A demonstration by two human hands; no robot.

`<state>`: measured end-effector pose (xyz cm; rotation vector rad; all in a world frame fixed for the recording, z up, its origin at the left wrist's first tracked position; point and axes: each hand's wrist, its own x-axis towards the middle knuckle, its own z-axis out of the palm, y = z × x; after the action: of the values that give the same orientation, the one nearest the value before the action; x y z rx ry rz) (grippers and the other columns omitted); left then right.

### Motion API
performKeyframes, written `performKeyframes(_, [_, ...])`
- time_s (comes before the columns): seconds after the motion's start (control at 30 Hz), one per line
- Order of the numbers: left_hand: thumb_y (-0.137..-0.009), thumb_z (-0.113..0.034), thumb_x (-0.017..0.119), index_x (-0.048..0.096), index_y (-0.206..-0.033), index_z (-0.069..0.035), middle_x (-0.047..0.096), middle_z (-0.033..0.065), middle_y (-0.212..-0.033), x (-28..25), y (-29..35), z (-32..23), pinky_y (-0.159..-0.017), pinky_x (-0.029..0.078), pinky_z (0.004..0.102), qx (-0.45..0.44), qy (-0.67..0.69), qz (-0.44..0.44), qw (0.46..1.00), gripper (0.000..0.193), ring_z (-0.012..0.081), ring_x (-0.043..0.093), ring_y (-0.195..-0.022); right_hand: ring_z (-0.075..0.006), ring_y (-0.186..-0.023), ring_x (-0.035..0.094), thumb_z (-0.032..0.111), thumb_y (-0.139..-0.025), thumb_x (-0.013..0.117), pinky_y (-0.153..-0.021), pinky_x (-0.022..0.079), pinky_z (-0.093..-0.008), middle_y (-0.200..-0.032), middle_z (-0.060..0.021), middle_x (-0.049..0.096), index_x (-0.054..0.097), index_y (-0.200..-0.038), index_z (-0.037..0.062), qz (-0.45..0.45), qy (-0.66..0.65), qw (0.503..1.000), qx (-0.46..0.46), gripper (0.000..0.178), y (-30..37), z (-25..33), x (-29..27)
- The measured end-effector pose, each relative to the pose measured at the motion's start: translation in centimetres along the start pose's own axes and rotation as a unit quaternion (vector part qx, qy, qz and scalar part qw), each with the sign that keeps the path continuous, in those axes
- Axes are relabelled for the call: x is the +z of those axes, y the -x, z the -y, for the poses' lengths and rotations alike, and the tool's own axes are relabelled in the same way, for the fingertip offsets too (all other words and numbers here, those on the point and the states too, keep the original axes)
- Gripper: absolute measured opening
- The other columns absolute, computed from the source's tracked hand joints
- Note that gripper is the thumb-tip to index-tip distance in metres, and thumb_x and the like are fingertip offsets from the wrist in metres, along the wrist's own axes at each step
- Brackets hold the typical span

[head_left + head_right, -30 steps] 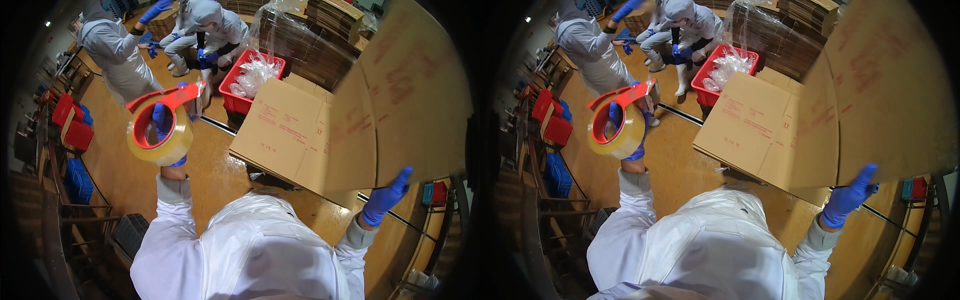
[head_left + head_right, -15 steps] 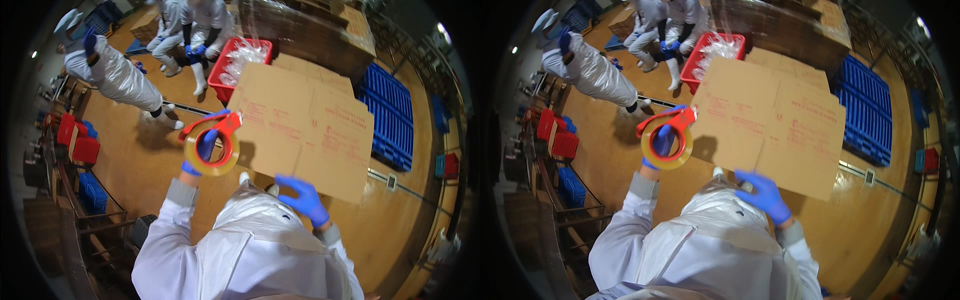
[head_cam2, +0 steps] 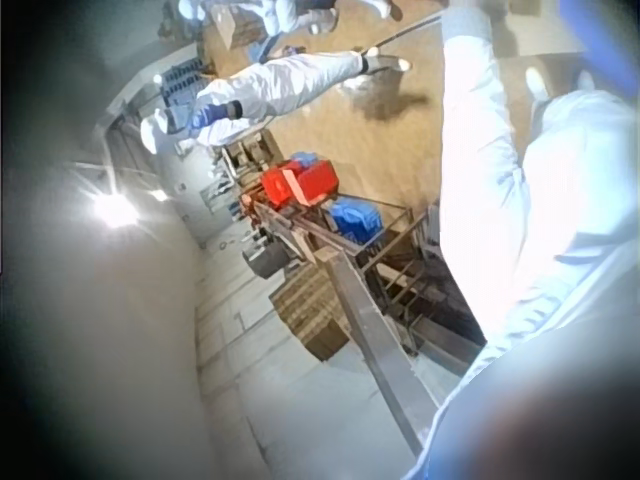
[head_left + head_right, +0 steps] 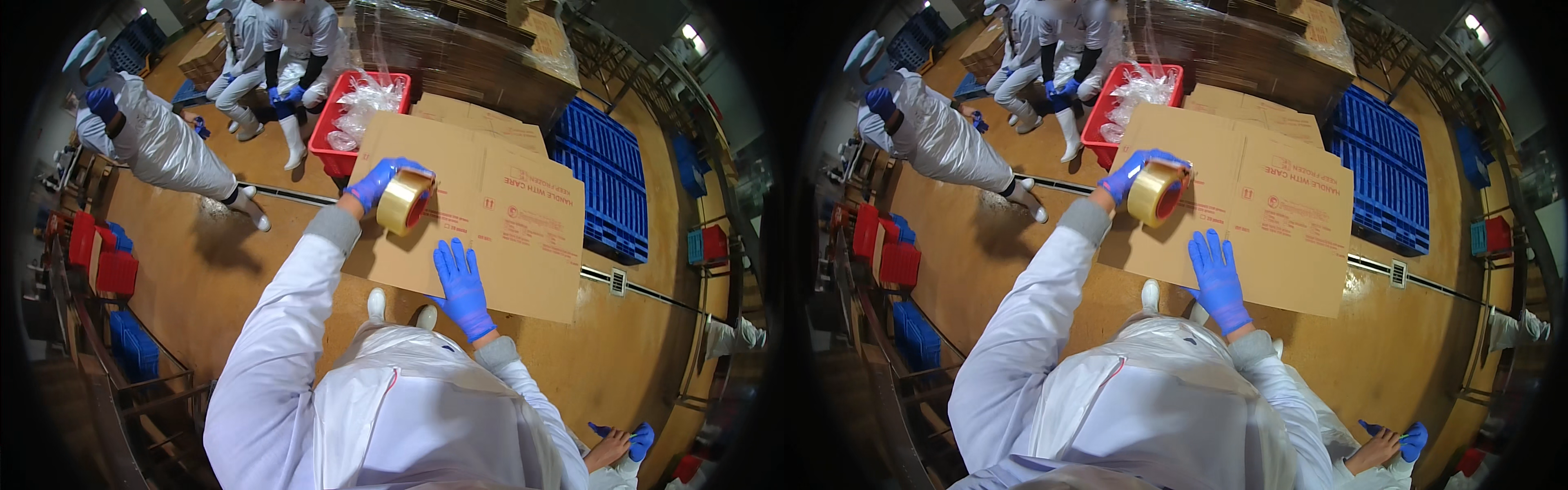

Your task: The person tapes cardboard boxes on a conveyor belt using a handheld tape dispenser. They repeatedly apply tape across the top seam of each box and move the sealed boxes along the line. Other workers in protective gear are visible in the background.

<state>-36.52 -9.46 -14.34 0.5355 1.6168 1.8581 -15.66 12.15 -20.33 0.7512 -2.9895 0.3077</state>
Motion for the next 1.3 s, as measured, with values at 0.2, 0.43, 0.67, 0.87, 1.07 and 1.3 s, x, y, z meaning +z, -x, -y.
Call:
performKeyframes(0.2, [-0.095, -0.017, 0.062, 0.076, -0.115, -0.006, 0.074, 0.0109, -0.116, 4.1, 10.8, 2.8, -0.102, 0.050, 0.0377, -0.026, -0.143, -0.020, 0.989, 0.027, 0.0221, 0.068, -0.110, -0.0373, -0.152, 0.024, 0.038, -0.074, 0.082, -0.122, 0.022, -0.0557, -0.159, -0.0154, 0.034, 0.038, -0.150, 0.0025, -0.010, 0.015, 1.000, 0.018, 0.095, 0.2, 0.6, 0.0])
performKeyframes(0.43, [-0.099, -0.022, 0.067, 0.065, -0.121, -0.009, 0.070, 0.0031, -0.108, -0.7, 6.3, 10.6, -0.085, 0.056, 0.0322, -0.090, 0.019, -0.174, 0.980, 0.026, 0.0120, 0.066, -0.096, -0.0396, -0.151, 0.024, 0.039, -0.073, 0.083, -0.122, 0.021, -0.0568, -0.159, -0.0179, 0.034, 0.036, -0.151, 0.0003, -0.030, -0.007, 1.000, 0.007, 0.099, -0.6, 1.2, 0.3])
performKeyframes(0.67, [-0.087, -0.024, 0.078, 0.064, -0.126, -0.008, 0.067, 0.0062, -0.120, 0.2, 15.1, 3.1, -0.091, 0.054, 0.0364, 0.247, -0.243, -0.354, 0.868, 0.044, 0.0171, 0.065, -0.105, -0.0400, -0.150, 0.027, 0.042, -0.074, 0.083, -0.121, 0.021, -0.0580, -0.158, -0.0171, 0.038, 0.038, -0.152, 0.0060, -0.086, 0.030, 0.996, -0.022, 0.097, -7.5, -6.1, -8.0])
performKeyframes(0.87, [-0.077, -0.050, 0.074, 0.079, -0.093, -0.008, 0.075, 0.0166, -0.092, 0.6, 10.1, -6.2, -0.077, 0.057, 0.0406, -0.244, -0.472, -0.267, 0.804, 0.045, 0.0326, 0.073, -0.084, -0.0382, -0.150, 0.028, 0.031, -0.084, 0.077, -0.122, 0.019, -0.0581, -0.157, -0.0138, 0.042, 0.039, -0.153, 0.0082, -0.259, 0.031, 0.965, 0.020, 0.081, -13.4, -7.7, -11.1])
performKeyframes(1.07, [-0.077, -0.041, 0.081, 0.078, -0.105, -0.007, 0.076, 0.0138, -0.093, -2.5, 6.6, -2.8, -0.077, 0.057, 0.0386, 0.036, -0.528, -0.279, 0.801, 0.044, 0.0263, 0.074, -0.088, -0.0389, -0.151, 0.028, 0.022, -0.094, 0.067, -0.122, 0.017, -0.0556, -0.158, -0.0167, 0.040, 0.036, -0.155, 0.0060, -0.234, -0.136, 0.950, 0.153, 0.070, -7.1, -4.9, -1.0])
performKeyframes(1.3, [-0.081, 0.002, 0.080, 0.077, -0.109, -0.001, 0.074, 0.0055, -0.094, -7.6, 11.7, -19.9, -0.072, 0.052, 0.0246, 0.483, -0.412, -0.480, 0.605, 0.029, 0.0095, 0.065, -0.078, -0.0384, -0.151, 0.026, 0.031, -0.092, 0.068, -0.123, 0.016, -0.0544, -0.157, -0.0194, 0.040, 0.039, -0.152, 0.0025, -0.175, -0.059, 0.969, 0.166, 0.073, -2.7, -4.2, 1.8])
